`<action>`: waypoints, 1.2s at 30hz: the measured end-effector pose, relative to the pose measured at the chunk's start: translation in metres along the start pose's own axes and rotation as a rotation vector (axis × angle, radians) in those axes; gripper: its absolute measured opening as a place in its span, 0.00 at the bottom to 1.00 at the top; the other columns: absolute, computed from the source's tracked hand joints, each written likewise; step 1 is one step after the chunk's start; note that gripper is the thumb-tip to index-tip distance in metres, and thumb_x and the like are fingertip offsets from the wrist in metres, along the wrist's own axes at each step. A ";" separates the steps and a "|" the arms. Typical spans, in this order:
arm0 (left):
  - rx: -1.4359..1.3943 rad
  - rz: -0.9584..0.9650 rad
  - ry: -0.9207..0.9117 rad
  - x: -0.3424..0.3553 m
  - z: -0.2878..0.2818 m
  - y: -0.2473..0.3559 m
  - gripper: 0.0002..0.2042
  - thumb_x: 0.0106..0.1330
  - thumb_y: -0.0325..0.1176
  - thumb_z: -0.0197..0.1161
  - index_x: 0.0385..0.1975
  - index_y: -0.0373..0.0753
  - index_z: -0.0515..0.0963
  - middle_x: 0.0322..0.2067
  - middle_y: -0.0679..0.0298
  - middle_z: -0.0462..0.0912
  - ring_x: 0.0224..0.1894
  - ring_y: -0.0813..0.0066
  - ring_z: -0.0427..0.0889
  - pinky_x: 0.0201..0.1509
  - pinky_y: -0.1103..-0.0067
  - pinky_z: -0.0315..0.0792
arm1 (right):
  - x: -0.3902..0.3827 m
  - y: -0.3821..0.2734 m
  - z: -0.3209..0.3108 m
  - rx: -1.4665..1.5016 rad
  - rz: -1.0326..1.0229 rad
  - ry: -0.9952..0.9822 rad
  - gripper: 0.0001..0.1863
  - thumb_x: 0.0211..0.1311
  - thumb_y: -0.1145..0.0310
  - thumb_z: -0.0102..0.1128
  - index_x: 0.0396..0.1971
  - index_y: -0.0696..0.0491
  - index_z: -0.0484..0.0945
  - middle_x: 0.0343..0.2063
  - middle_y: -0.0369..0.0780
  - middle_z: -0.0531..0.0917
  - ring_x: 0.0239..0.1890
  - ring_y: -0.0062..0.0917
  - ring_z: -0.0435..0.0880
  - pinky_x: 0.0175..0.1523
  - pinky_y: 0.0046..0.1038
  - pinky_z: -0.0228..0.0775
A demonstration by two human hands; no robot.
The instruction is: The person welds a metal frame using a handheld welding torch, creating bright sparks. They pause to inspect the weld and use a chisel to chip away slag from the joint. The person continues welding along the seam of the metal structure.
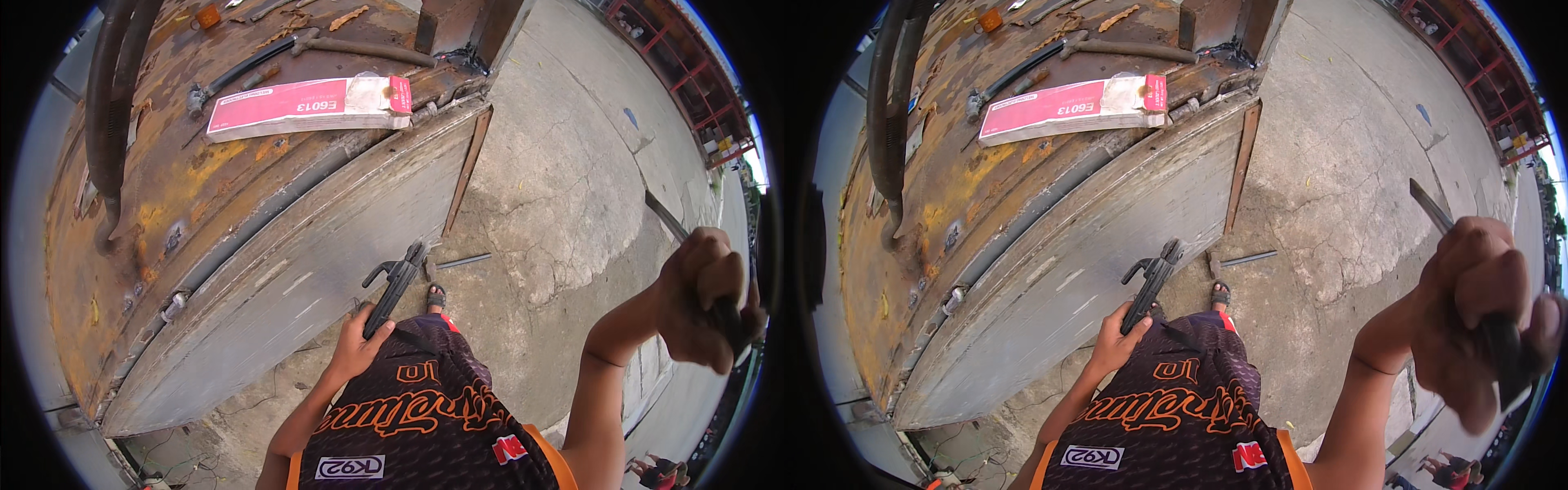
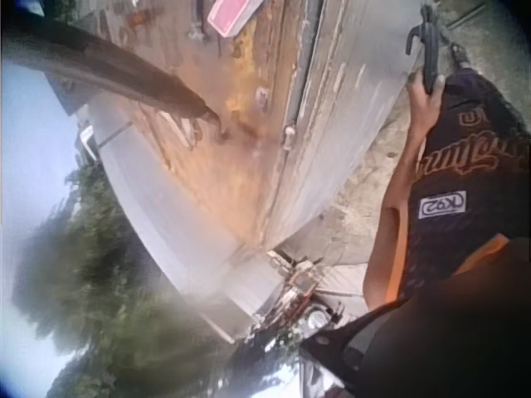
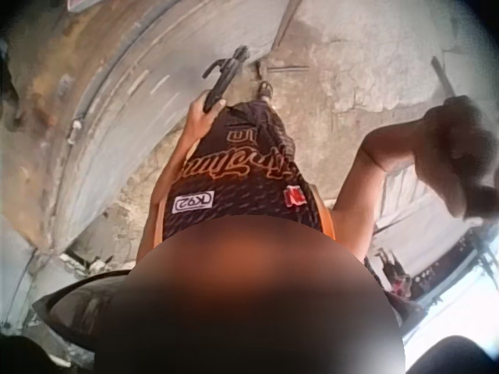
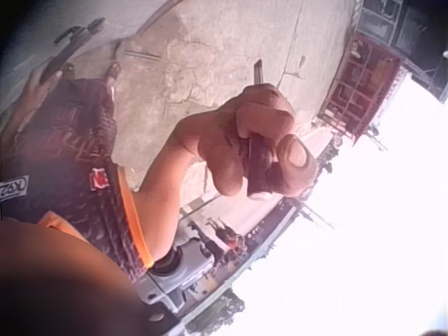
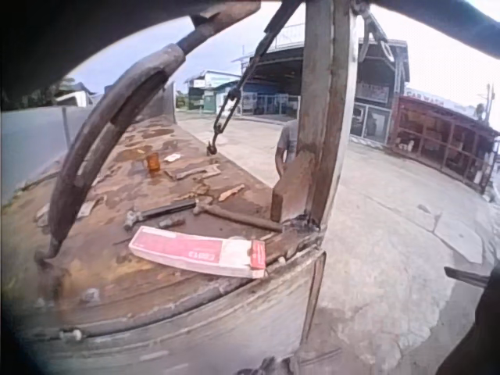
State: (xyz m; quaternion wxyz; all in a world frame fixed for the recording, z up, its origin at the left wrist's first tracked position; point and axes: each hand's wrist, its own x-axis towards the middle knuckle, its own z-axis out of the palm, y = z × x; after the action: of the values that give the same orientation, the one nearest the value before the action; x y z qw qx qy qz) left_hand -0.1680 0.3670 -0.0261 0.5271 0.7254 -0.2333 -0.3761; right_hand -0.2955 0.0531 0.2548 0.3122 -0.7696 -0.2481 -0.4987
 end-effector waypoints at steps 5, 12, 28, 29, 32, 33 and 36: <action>-0.059 -0.020 -0.025 0.016 0.025 0.002 0.15 0.70 0.42 0.63 0.38 0.33 0.76 0.20 0.71 0.71 0.23 0.85 0.67 0.26 0.81 0.61 | 0.006 -0.055 -0.002 0.110 0.156 -0.193 0.17 0.72 0.56 0.54 0.48 0.54 0.70 0.21 0.36 0.69 0.20 0.20 0.65 0.24 0.22 0.57; -0.042 -0.003 -0.012 0.037 0.072 0.019 0.13 0.71 0.40 0.63 0.40 0.34 0.77 0.24 0.71 0.75 0.24 0.87 0.70 0.28 0.84 0.65 | -0.004 -0.044 -0.035 0.161 0.182 -0.166 0.18 0.69 0.55 0.58 0.44 0.56 0.73 0.27 0.39 0.73 0.25 0.24 0.71 0.27 0.24 0.64; -0.064 -0.178 0.324 -0.027 0.092 0.025 0.13 0.71 0.39 0.63 0.39 0.33 0.77 0.21 0.70 0.73 0.23 0.85 0.68 0.27 0.82 0.62 | -0.087 0.234 -0.043 -0.607 0.710 -0.170 0.23 0.72 0.53 0.58 0.31 0.60 0.86 0.17 0.36 0.81 0.23 0.16 0.77 0.30 0.22 0.68; -0.051 -0.213 0.325 -0.029 0.089 0.025 0.12 0.71 0.38 0.63 0.39 0.34 0.77 0.22 0.70 0.74 0.24 0.85 0.70 0.28 0.82 0.64 | -0.079 0.242 -0.043 -0.614 0.757 -0.102 0.21 0.72 0.56 0.59 0.33 0.60 0.87 0.19 0.37 0.84 0.24 0.15 0.80 0.32 0.19 0.71; -0.045 -0.204 0.336 -0.032 0.076 0.026 0.12 0.71 0.38 0.62 0.39 0.33 0.76 0.22 0.70 0.74 0.24 0.84 0.70 0.28 0.82 0.64 | -0.064 0.275 -0.016 -0.339 0.644 0.144 0.15 0.70 0.63 0.62 0.32 0.61 0.84 0.22 0.37 0.84 0.22 0.12 0.77 0.27 0.18 0.67; -0.064 -0.190 0.334 -0.031 0.071 0.027 0.13 0.71 0.39 0.62 0.39 0.33 0.76 0.22 0.70 0.74 0.24 0.84 0.70 0.28 0.82 0.64 | -0.064 0.288 -0.002 -0.386 0.554 0.216 0.16 0.71 0.62 0.61 0.29 0.61 0.84 0.17 0.35 0.82 0.20 0.13 0.76 0.25 0.19 0.66; -0.065 -0.193 0.306 -0.031 0.056 0.031 0.13 0.71 0.39 0.62 0.39 0.33 0.77 0.22 0.70 0.74 0.24 0.84 0.70 0.28 0.82 0.63 | -0.079 0.313 0.037 -0.435 0.612 0.215 0.16 0.70 0.62 0.61 0.29 0.60 0.85 0.15 0.34 0.81 0.18 0.13 0.76 0.24 0.21 0.66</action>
State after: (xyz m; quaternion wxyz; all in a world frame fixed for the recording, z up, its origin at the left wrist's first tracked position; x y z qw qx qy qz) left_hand -0.2299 0.3465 0.0033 0.5410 0.7758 -0.0673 -0.3176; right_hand -0.0860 -0.1392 0.0979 0.3005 -0.7995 0.1386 -0.5013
